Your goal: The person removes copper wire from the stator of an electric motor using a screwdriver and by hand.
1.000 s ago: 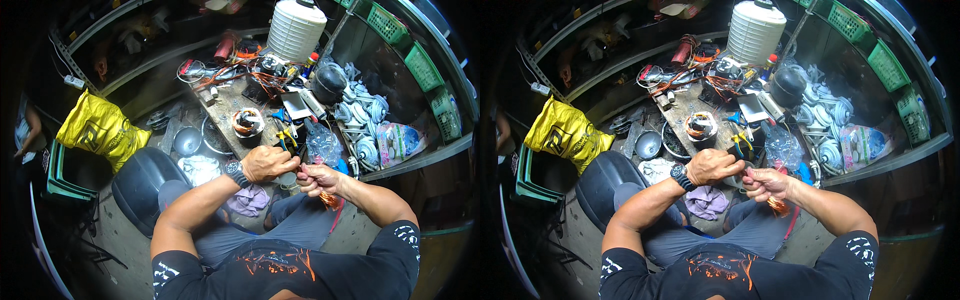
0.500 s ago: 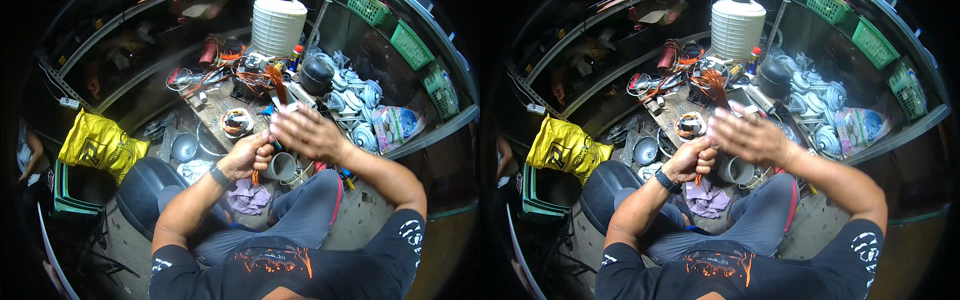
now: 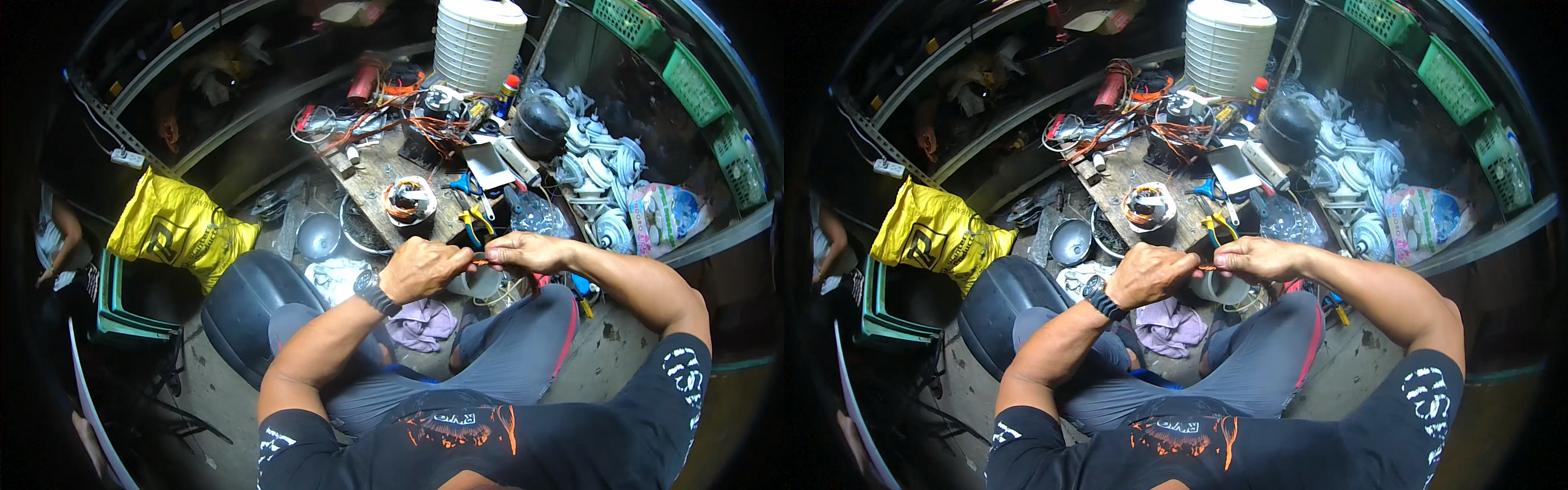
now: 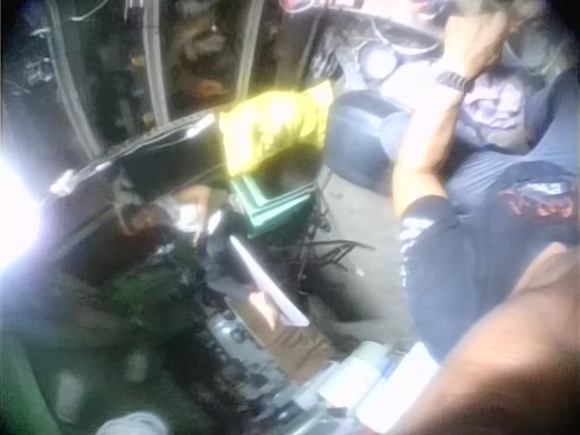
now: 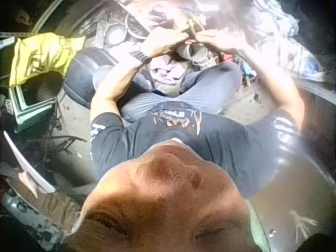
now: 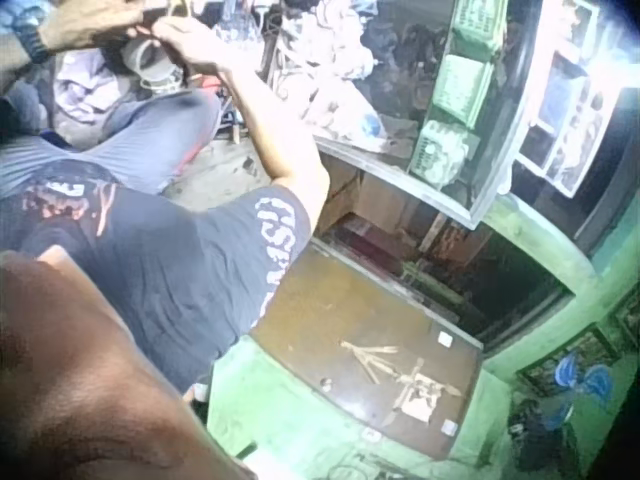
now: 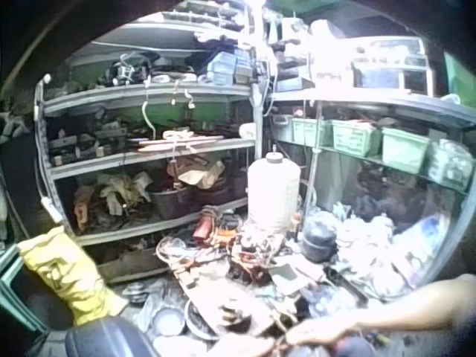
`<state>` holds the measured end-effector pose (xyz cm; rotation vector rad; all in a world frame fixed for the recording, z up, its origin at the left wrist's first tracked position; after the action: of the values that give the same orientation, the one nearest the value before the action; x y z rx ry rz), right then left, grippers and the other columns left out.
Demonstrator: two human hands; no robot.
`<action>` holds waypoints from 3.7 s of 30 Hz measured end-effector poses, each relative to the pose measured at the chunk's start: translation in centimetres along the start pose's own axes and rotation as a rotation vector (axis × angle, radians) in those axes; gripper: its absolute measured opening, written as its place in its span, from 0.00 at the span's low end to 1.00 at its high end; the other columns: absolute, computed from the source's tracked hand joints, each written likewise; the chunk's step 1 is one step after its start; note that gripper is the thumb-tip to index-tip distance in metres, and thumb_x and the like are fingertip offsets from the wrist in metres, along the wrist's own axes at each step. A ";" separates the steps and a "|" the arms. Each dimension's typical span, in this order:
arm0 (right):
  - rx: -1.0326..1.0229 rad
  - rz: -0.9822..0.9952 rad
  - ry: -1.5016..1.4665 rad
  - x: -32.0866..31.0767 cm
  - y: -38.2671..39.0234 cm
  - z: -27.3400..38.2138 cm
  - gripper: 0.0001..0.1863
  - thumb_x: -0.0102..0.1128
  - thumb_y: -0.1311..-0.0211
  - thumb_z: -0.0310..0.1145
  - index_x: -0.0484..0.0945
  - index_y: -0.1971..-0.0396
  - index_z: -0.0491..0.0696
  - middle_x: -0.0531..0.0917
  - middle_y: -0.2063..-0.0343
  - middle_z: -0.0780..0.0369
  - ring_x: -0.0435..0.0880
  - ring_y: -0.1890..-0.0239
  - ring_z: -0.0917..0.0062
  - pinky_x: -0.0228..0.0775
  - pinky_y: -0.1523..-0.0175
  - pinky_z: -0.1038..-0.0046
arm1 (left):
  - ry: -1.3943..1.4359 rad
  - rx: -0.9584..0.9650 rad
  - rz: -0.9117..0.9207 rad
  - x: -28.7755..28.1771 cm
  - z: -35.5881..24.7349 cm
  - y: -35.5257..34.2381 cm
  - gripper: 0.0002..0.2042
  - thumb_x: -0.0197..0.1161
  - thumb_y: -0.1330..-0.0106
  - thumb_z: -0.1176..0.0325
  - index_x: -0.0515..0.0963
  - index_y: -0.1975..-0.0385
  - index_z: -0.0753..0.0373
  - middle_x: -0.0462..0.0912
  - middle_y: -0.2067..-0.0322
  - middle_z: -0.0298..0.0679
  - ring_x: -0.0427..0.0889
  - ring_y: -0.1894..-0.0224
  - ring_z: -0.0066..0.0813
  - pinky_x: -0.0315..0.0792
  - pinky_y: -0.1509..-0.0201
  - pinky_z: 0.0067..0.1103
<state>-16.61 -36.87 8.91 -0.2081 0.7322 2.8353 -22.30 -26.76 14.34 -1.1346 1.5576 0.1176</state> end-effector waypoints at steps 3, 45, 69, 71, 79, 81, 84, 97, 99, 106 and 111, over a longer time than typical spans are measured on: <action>0.085 0.079 -0.007 0.0 -1.2 0.1 0.21 0.46 0.26 0.52 0.75 0.68 0.50 0.73 0.77 0.72 0.70 0.71 0.86 0.63 0.66 0.77 | -0.138 0.051 -0.130 -1.7 0.3 0.3 0.08 0.61 0.38 0.63 0.74 0.62 0.55 0.72 0.79 0.34 0.79 0.75 0.33 0.70 0.74 0.31; -0.304 -0.333 -0.352 -4.5 -6.5 3.1 0.18 0.59 0.31 0.35 0.74 0.47 0.43 0.80 0.67 0.65 0.77 0.72 0.86 0.71 0.68 0.81 | 1.399 -0.848 -0.387 4.5 10.4 4.3 0.14 0.46 0.23 0.55 0.68 0.50 0.57 0.71 0.74 0.31 0.67 0.79 0.15 0.62 0.76 0.12; -0.471 -0.689 -0.764 -6.6 -9.6 0.6 0.10 0.60 0.32 0.32 0.72 0.58 0.43 0.80 0.73 0.61 0.79 0.73 0.84 0.72 0.71 0.82 | 1.277 -0.965 -0.480 5.3 12.6 4.0 0.14 0.44 0.22 0.54 0.69 0.53 0.57 0.74 0.74 0.30 0.68 0.77 0.13 0.62 0.75 0.10; -0.441 -0.685 -0.692 -5.9 -9.8 0.8 0.10 0.61 0.33 0.32 0.73 0.59 0.43 0.80 0.72 0.64 0.78 0.73 0.85 0.71 0.69 0.83 | 1.271 -0.955 -0.487 5.5 12.4 4.1 0.12 0.45 0.22 0.56 0.69 0.53 0.57 0.73 0.74 0.30 0.68 0.77 0.12 0.62 0.76 0.10; -0.409 -0.711 -0.655 -6.3 -10.2 0.4 0.07 0.61 0.33 0.31 0.73 0.62 0.44 0.81 0.71 0.63 0.78 0.76 0.85 0.71 0.71 0.82 | 1.322 -0.882 -0.481 6.0 12.3 3.8 0.12 0.48 0.23 0.57 0.68 0.50 0.57 0.77 0.65 0.33 0.76 0.72 0.17 0.68 0.71 0.13; -0.411 -0.677 -0.786 -6.4 -10.5 -0.2 0.09 0.59 0.32 0.31 0.72 0.59 0.44 0.81 0.68 0.62 0.80 0.72 0.84 0.72 0.68 0.82 | 1.436 -0.927 -0.542 5.4 12.2 3.6 0.14 0.47 0.23 0.56 0.68 0.50 0.57 0.78 0.63 0.34 0.77 0.69 0.19 0.68 0.71 0.14; -0.556 -0.625 -0.871 -6.2 -10.2 1.0 0.10 0.58 0.31 0.31 0.70 0.57 0.44 0.82 0.66 0.60 0.80 0.69 0.83 0.73 0.66 0.82 | 1.553 -0.954 -0.743 4.7 13.2 4.3 0.13 0.46 0.22 0.59 0.70 0.52 0.61 0.76 0.65 0.32 0.74 0.71 0.18 0.67 0.74 0.13; -0.474 -0.709 -0.708 -5.5 -10.0 1.8 0.09 0.60 0.33 0.30 0.74 0.58 0.44 0.79 0.72 0.66 0.78 0.72 0.86 0.71 0.69 0.84 | 1.363 -0.926 -0.677 4.1 13.5 5.2 0.06 0.54 0.27 0.68 0.69 0.56 0.61 0.76 0.69 0.33 0.75 0.72 0.17 0.65 0.76 0.12; -0.474 -0.745 -0.609 -5.4 -9.8 2.3 0.08 0.61 0.33 0.30 0.74 0.59 0.44 0.79 0.73 0.67 0.77 0.73 0.88 0.70 0.68 0.84 | 1.352 -0.956 -0.654 4.6 13.4 5.0 0.06 0.54 0.27 0.67 0.71 0.57 0.63 0.77 0.69 0.32 0.74 0.71 0.14 0.67 0.74 0.11; -0.428 -0.887 -0.388 -6.3 -9.7 1.1 0.08 0.63 0.36 0.31 0.76 0.66 0.43 0.80 0.74 0.66 0.79 0.74 0.88 0.72 0.71 0.84 | 1.279 -0.972 -0.610 5.8 13.3 5.0 0.09 0.56 0.27 0.65 0.72 0.55 0.62 0.78 0.66 0.32 0.74 0.68 0.15 0.68 0.69 0.13; -0.378 -0.914 -0.244 -6.4 -9.8 1.0 0.08 0.61 0.35 0.31 0.76 0.66 0.41 0.81 0.76 0.64 0.80 0.75 0.87 0.73 0.72 0.82 | 1.342 -0.974 -0.660 6.0 13.2 5.0 0.08 0.55 0.26 0.64 0.72 0.55 0.60 0.79 0.65 0.31 0.75 0.67 0.16 0.68 0.67 0.14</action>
<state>-8.22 -29.06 6.41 -0.1825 -0.0006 2.0248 -15.81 -19.44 2.52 -2.8171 2.1688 -0.4916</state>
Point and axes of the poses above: each hand's wrist, its own y-axis away from the middle knuckle, its own x-axis out of the palm, z = x × y, the point moved 10 cm from there along -y, towards the middle knuckle
